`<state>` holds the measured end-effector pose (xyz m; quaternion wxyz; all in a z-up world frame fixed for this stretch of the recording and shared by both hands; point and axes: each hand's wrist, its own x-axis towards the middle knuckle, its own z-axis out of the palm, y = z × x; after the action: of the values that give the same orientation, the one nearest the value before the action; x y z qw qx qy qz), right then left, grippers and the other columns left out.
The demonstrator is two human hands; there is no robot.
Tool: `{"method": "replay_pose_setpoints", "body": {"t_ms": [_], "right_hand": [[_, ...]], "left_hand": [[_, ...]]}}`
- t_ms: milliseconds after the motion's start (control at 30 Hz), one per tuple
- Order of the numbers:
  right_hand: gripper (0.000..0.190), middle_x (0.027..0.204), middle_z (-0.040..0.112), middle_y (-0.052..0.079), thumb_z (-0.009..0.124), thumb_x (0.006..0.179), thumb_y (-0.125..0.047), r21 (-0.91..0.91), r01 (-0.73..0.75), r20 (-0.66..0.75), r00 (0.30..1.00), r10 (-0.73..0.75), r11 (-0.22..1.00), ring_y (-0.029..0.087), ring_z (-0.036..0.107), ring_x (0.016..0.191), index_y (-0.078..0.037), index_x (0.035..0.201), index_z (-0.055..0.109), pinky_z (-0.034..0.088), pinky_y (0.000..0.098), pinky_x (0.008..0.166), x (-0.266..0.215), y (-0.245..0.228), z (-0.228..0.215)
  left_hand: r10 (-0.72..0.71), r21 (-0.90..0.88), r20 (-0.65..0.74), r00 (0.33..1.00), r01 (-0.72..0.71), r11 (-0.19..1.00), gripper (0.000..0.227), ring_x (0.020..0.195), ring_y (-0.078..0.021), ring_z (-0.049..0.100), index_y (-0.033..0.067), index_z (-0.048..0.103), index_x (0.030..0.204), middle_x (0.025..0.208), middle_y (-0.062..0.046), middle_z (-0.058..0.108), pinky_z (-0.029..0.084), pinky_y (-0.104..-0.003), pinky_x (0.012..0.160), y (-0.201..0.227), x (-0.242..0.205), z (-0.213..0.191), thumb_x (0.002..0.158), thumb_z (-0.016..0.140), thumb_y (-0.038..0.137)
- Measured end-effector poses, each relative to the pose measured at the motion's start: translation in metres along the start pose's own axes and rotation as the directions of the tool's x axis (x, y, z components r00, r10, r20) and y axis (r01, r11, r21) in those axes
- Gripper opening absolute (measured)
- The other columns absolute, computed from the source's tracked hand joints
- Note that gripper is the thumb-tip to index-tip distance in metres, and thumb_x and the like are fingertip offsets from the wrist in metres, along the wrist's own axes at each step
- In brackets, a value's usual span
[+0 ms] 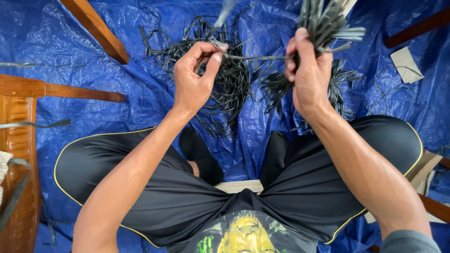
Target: The person bundles and ties small black plastic strips into organized bunches.
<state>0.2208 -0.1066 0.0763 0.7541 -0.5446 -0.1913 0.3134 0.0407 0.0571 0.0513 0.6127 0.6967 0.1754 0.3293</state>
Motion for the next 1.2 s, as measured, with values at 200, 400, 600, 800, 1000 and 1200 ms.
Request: {"method": "replay_pose_setpoints", "body": {"t_ms": [200, 400, 600, 800, 1000, 1200], "right_hand": [[0.035, 0.084, 0.055, 0.006, 0.06, 0.117, -0.024, -0.008, 0.215, 0.007, 0.977, -0.215, 0.977, 0.012, 0.051, 0.07, -0.005, 0.089, 0.05, 0.036, 0.0262, 0.051, 0.004, 0.02, -0.022], [0.04, 0.086, 0.054, 0.01, 0.054, 0.121, -0.033, 0.042, 0.373, -0.061, 0.927, -0.37, 0.927, 0.019, 0.057, 0.074, -0.005, 0.094, 0.044, 0.042, 0.0305, 0.058, 0.012, 0.009, -0.031], [0.048, 0.071, 0.041, 0.006, 0.053, 0.122, -0.043, 0.007, 0.379, -0.118, 0.919, -0.376, 0.925, 0.018, 0.045, 0.058, -0.003, 0.096, 0.046, 0.043, 0.0343, 0.058, 0.012, 0.009, -0.037], [0.045, 0.066, 0.033, 0.003, 0.054, 0.121, -0.042, 0.075, 0.373, -0.128, 0.923, -0.362, 0.925, 0.012, 0.031, 0.05, -0.003, 0.098, 0.048, 0.027, 0.0302, 0.05, 0.01, -0.004, -0.034], [0.039, 0.066, 0.033, 0.0, 0.057, 0.119, -0.039, 0.042, 0.248, -0.07, 0.967, -0.245, 0.968, 0.008, 0.03, 0.049, -0.006, 0.1, 0.048, 0.022, 0.0255, 0.045, 0.01, -0.007, -0.03], [0.036, 0.068, 0.037, -0.002, 0.06, 0.116, -0.038, 0.016, 0.101, 0.011, 0.995, -0.101, 0.995, 0.007, 0.033, 0.05, -0.008, 0.101, 0.047, 0.022, 0.0247, 0.044, 0.01, 0.0, -0.023]], "left_hand": [[-0.054, -0.093, -0.08, 0.995, 0.047, 0.995, 0.01, 0.105, -0.0101, 0.068, -0.0006, 0.067, 0.115, 0.116, -0.006, 0.072, 0.056, -0.026, 0.096, -0.028, 0.001, -0.004, 0.106, 0.063, 0.002], [-0.278, -0.309, -0.15, 0.949, 0.222, 0.925, 0.013, 0.097, -0.0106, 0.07, 0.0028, 0.068, 0.115, 0.107, -0.004, 0.071, 0.059, -0.027, 0.088, -0.033, 0.007, -0.019, 0.104, 0.065, 0.009], [-0.305, -0.343, -0.206, 0.93, 0.223, 0.912, 0.018, 0.093, -0.0095, 0.066, 0.0026, 0.069, 0.114, 0.105, -0.003, 0.071, 0.056, -0.028, 0.085, -0.037, 0.009, -0.023, 0.102, 0.07, 0.017], [-0.261, -0.241, -0.279, 0.924, 0.196, 0.95, 0.03, 0.088, -0.0086, 0.061, 0.0029, 0.07, 0.114, 0.099, -0.001, 0.068, 0.053, -0.026, 0.083, -0.046, 0.012, -0.029, 0.1, 0.074, 0.03], [-0.313, -0.268, -0.377, 0.872, 0.221, 0.938, 0.035, 0.085, -0.0085, 0.059, 0.0058, 0.068, 0.103, 0.093, 0.001, 0.067, 0.052, -0.026, 0.078, -0.064, 0.013, -0.044, 0.098, 0.074, 0.04], [-0.305, -0.266, -0.263, 0.915, 0.235, 0.935, 0.031, 0.084, -0.0107, 0.062, 0.0047, 0.068, 0.109, 0.091, 0.0, 0.065, 0.053, -0.028, 0.079, -0.053, 0.013, -0.033, 0.099, 0.075, 0.033]]}}
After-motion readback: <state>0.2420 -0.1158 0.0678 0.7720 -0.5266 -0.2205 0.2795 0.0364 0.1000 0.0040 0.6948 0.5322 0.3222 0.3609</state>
